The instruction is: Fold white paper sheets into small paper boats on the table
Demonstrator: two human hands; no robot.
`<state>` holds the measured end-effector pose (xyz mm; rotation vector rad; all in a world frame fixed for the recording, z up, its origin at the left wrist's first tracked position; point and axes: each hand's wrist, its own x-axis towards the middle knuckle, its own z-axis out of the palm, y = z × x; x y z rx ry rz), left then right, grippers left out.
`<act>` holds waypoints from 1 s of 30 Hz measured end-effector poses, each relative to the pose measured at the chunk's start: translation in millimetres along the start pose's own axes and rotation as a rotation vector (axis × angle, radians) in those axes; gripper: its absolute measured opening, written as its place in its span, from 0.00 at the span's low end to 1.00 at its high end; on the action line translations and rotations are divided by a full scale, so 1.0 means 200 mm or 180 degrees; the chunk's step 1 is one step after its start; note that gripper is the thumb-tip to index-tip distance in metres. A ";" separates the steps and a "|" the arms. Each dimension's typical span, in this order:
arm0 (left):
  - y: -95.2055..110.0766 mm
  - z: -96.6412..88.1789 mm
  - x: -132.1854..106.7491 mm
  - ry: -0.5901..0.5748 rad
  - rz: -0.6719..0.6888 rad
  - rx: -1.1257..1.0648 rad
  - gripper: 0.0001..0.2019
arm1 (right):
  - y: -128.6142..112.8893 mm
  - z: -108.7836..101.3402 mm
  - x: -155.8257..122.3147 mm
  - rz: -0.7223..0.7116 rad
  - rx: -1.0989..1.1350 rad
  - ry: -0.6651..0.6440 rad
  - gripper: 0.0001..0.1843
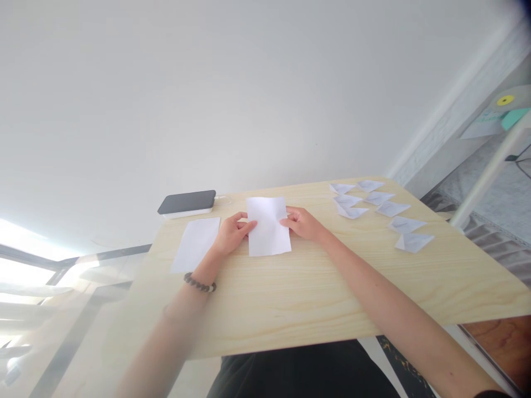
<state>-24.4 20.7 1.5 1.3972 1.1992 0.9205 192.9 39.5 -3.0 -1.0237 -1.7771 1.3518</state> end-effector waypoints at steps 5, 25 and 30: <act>0.00 -0.01 0.00 -0.0090 0.0007 -0.0016 0.18 | 0.01 -0.01 0.00 -0.0145 -0.0046 -0.0140 0.13; -0.03 0.04 0.02 -0.0199 -0.0353 -0.1164 0.15 | 0.04 0.00 -0.01 -0.0524 -0.0089 0.0217 0.22; 0.00 0.03 0.01 -0.0196 -0.0477 -0.1301 0.25 | 0.03 0.01 -0.01 -0.0594 -0.0586 0.0213 0.23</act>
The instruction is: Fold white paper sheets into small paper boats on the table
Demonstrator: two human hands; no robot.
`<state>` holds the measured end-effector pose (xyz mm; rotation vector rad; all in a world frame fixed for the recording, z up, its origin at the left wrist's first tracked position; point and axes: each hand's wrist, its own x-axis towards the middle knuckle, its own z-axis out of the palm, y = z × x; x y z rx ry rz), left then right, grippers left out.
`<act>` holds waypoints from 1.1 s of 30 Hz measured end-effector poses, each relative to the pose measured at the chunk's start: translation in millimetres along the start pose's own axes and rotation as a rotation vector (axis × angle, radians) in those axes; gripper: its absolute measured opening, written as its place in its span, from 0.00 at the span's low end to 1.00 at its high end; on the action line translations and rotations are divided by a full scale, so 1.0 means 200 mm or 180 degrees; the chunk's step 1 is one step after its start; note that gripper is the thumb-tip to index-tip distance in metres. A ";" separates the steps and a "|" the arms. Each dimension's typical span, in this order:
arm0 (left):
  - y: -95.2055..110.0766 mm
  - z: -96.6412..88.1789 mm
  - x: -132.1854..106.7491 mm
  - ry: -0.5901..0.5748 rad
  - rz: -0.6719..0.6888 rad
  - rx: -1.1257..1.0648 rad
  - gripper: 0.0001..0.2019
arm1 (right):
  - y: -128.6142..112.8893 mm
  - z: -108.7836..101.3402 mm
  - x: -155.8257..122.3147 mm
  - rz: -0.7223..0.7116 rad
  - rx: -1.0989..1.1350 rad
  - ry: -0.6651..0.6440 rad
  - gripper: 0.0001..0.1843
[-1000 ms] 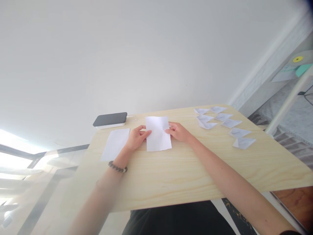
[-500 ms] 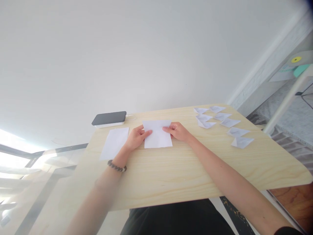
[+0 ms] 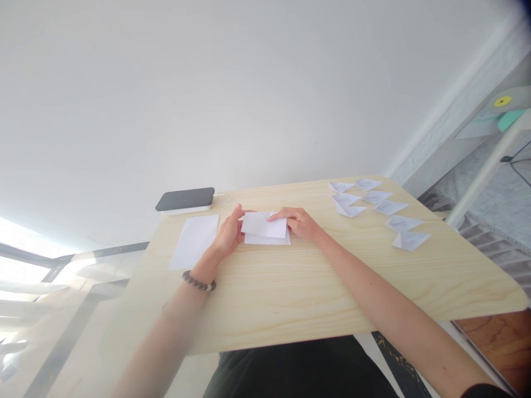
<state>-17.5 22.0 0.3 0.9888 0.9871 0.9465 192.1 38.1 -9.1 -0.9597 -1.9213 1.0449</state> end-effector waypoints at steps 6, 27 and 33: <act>-0.02 0.02 -0.01 0.0139 0.0274 0.0530 0.20 | -0.03 -0.02 0.01 0.0311 0.0703 0.0019 0.26; -0.03 0.01 -0.01 0.0463 0.0660 0.0987 0.20 | -0.01 0.04 0.00 0.0351 0.0094 0.0345 0.17; -0.03 0.02 -0.02 0.0440 0.0645 0.0939 0.22 | -0.03 0.04 0.00 0.0279 0.0126 0.0292 0.16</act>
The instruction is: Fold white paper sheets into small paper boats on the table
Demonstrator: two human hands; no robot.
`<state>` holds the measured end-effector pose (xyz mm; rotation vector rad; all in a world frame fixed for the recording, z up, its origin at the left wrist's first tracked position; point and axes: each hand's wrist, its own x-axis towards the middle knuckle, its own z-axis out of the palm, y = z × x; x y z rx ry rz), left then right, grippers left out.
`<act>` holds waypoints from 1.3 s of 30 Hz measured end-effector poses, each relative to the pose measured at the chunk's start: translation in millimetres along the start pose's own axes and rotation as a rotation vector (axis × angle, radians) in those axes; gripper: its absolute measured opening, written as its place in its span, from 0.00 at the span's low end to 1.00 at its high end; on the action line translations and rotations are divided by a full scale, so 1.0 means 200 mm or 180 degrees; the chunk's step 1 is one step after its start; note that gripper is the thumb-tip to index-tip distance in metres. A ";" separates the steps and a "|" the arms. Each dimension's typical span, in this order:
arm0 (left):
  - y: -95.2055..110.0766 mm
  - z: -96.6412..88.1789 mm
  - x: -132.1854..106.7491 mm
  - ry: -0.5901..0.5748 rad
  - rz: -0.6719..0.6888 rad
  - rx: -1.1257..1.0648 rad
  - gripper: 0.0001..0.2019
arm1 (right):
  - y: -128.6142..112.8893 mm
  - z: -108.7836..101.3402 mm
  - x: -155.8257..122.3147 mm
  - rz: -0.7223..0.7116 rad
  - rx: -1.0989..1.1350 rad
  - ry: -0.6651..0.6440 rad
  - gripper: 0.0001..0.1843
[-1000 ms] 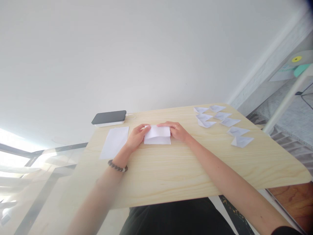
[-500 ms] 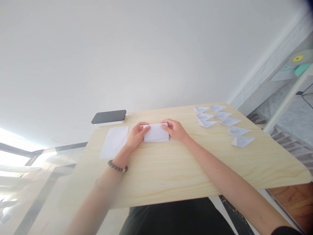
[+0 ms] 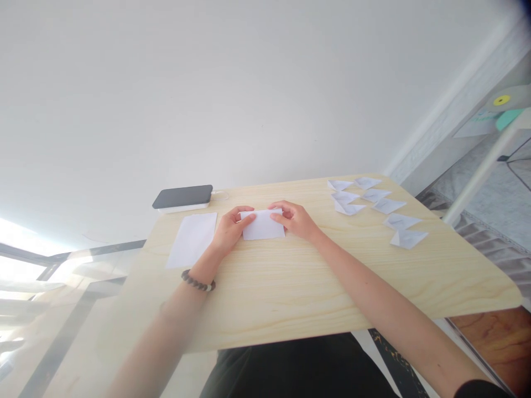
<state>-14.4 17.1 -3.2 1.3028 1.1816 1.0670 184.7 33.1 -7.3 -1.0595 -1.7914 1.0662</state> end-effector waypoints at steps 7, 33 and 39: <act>0.01 0.01 0.00 0.0194 0.0100 0.0215 0.21 | 0.00 -0.01 0.00 -0.0085 -0.0091 -0.0003 0.15; -0.03 0.02 0.02 0.0442 -0.0043 -0.0111 0.18 | 0.03 0.02 0.02 0.0027 -0.0349 0.0427 0.18; -0.03 0.02 0.02 0.0433 0.0013 -0.0074 0.17 | 0.04 0.02 0.02 0.0075 -0.0280 0.0368 0.19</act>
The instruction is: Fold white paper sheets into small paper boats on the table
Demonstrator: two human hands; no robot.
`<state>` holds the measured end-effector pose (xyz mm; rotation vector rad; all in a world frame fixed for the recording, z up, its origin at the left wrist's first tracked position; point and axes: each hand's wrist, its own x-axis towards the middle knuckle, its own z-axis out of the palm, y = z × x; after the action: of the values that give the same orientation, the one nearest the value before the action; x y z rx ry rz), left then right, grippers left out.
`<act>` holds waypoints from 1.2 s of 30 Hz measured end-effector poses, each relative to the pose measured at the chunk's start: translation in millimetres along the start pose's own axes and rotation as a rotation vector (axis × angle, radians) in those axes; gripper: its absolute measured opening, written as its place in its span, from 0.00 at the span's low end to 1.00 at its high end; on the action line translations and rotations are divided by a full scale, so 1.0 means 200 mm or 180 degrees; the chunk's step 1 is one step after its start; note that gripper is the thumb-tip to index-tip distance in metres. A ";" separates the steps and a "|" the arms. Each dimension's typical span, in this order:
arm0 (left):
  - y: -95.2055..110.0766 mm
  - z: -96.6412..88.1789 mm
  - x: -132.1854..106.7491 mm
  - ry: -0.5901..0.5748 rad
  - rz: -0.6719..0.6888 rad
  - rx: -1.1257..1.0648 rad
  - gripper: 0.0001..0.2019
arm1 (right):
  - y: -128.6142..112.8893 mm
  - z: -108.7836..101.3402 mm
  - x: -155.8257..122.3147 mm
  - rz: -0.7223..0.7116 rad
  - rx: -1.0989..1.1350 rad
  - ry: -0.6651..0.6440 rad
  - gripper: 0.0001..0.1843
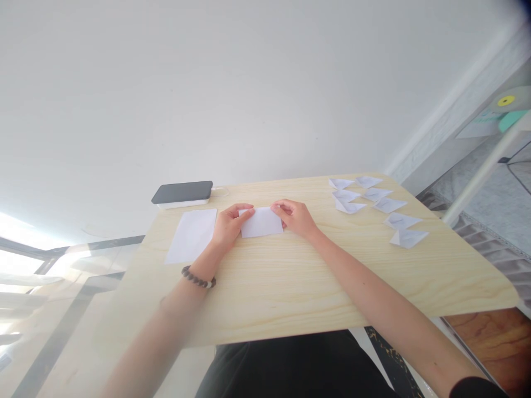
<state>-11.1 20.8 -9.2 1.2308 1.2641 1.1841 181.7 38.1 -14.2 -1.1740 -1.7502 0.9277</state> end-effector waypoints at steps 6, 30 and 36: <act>0.01 0.00 0.00 0.0054 -0.0025 0.0130 0.20 | 0.00 0.00 0.00 0.0062 0.0072 -0.0047 0.19; -0.01 0.00 0.01 0.0048 -0.0108 -0.0140 0.21 | 0.00 -0.01 0.00 0.0015 0.0009 -0.0011 0.17; 0.01 0.00 0.01 0.0035 -0.0281 -0.0301 0.21 | 0.00 -0.01 0.01 0.0143 0.0245 -0.0044 0.17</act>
<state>-10.6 22.2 -8.1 1.0901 1.2436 1.1746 182.8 39.7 -12.4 -1.1638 -1.6901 1.0231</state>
